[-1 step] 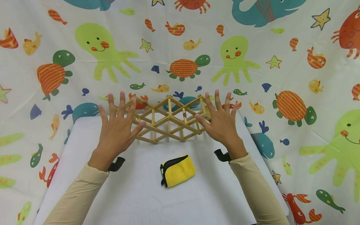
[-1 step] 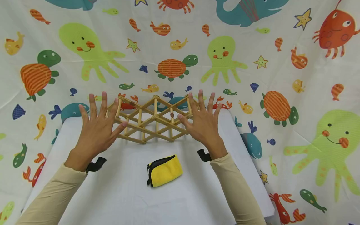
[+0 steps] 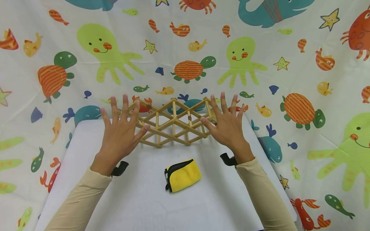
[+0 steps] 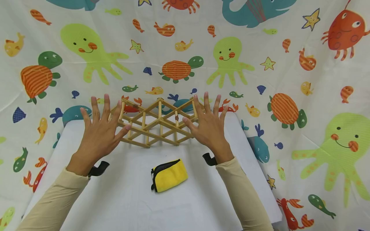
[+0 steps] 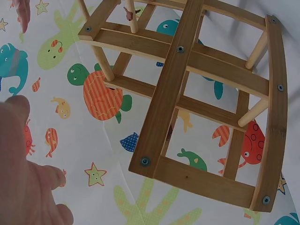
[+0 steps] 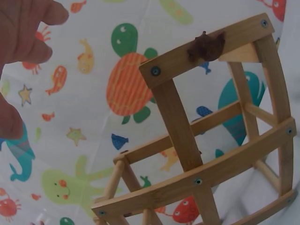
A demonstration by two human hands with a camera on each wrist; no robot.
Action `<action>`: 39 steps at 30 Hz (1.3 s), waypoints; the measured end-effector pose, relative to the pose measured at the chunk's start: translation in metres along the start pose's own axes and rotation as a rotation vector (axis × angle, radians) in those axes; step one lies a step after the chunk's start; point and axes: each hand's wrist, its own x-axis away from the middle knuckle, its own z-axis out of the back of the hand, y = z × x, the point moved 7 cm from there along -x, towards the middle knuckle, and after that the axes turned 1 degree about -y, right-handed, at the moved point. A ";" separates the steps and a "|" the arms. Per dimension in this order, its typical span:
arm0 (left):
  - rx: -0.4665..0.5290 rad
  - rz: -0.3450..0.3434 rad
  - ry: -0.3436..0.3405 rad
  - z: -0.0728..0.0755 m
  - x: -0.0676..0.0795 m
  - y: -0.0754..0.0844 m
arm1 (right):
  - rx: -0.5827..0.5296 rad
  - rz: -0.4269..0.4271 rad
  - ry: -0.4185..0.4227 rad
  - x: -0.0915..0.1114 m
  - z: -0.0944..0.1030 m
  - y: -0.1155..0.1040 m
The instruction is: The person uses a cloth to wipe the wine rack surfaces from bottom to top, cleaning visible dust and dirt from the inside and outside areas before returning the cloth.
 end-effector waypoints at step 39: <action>0.595 -0.036 0.134 -0.043 -0.015 -0.050 | -0.379 0.288 0.352 0.043 -0.026 -0.015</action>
